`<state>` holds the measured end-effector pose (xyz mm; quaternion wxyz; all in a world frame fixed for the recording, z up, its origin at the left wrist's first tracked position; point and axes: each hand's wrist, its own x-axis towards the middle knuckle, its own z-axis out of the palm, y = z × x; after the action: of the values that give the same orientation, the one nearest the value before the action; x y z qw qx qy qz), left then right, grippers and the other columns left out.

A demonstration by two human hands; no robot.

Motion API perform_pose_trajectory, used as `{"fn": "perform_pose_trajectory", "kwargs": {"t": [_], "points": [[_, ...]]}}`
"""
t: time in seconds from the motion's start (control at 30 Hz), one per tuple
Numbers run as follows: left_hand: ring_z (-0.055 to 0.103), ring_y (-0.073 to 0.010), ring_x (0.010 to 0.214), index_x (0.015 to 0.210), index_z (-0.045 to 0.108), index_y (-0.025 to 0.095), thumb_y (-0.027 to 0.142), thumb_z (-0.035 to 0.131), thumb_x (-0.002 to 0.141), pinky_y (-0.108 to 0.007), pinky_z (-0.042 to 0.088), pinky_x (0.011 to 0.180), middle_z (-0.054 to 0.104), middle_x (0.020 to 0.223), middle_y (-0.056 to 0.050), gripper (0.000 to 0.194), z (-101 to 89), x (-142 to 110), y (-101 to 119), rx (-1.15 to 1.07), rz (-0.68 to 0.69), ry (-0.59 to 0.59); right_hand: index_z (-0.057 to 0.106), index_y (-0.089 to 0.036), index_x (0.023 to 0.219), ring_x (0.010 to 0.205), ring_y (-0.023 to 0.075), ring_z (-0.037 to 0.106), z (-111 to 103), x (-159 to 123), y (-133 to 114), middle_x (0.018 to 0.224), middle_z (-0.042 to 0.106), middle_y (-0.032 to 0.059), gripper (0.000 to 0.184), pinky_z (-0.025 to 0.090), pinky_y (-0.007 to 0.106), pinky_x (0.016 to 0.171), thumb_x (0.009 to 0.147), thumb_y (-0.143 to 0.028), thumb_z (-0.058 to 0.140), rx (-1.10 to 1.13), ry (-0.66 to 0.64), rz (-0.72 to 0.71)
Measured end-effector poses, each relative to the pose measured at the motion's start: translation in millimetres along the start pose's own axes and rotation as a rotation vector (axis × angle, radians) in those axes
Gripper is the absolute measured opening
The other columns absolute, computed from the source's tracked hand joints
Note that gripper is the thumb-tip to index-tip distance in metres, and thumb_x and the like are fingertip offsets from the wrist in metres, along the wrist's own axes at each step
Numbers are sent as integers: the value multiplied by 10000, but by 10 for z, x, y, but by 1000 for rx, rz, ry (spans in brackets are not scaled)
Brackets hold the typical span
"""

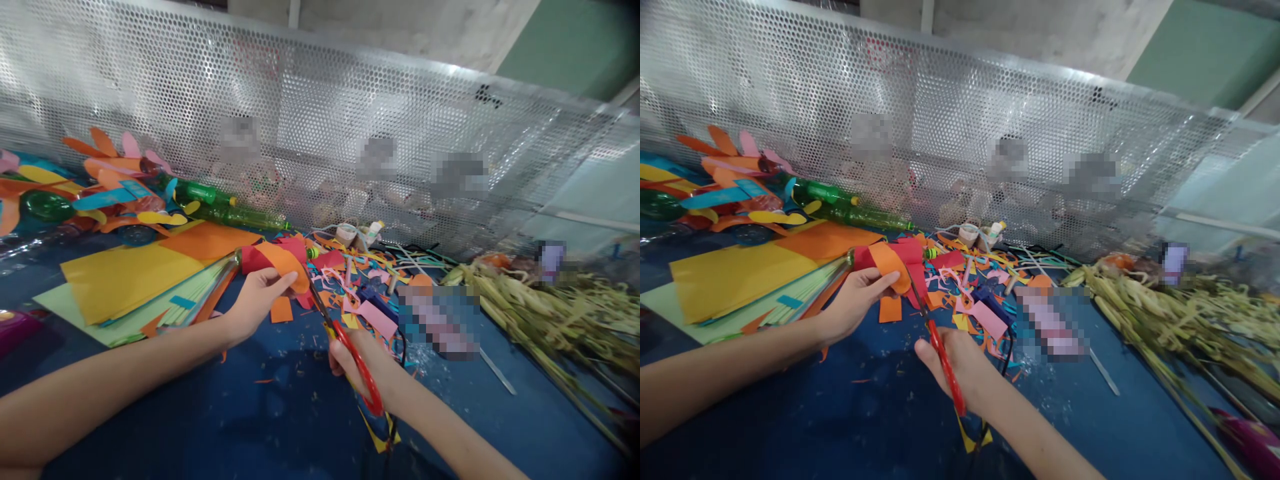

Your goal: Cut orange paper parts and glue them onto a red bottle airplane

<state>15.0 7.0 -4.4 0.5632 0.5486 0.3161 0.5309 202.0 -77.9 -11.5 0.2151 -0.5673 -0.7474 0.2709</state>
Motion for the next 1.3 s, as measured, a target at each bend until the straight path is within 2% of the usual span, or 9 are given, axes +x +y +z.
{"fn": "perform_pose_trajectory", "kwargs": {"t": [0.33,0.6,0.87,1.03,1.3], "points": [[572,-119,617,757,686,138,311,627,747,-241,471,624,670,714,-31,182,13,-22,-8,-2,-5,-35,516,-164,598,473,127,458,-70,11,-98,536,509,29,569,353,241,461,860,-599,260,25,-1,-53],[546,-104,569,660,655,142,339,647,724,-233,459,599,616,610,0,207,-3,-10,-11,5,18,36,481,-173,590,501,130,461,-54,5,-96,542,498,23,586,371,254,509,841,-639,231,3,4,-84],[552,-109,609,724,658,126,312,632,742,-239,470,634,642,682,-8,189,29,-34,9,23,-3,-11,478,-170,598,502,127,467,-57,2,-120,555,525,27,571,365,247,497,855,-614,226,-26,3,-87],[538,-99,593,691,640,130,309,618,756,-220,452,611,621,645,8,192,9,-33,-4,102,28,-14,475,-170,600,499,130,479,-44,0,-101,555,530,31,578,365,246,489,846,-630,225,-5,1,-84],[549,-112,608,712,643,124,343,612,758,-235,455,621,641,678,-12,225,-5,-24,-42,86,20,-32,391,-186,548,450,108,414,6,32,-51,495,445,1,548,285,228,432,846,-620,238,-10,53,-40]]}}
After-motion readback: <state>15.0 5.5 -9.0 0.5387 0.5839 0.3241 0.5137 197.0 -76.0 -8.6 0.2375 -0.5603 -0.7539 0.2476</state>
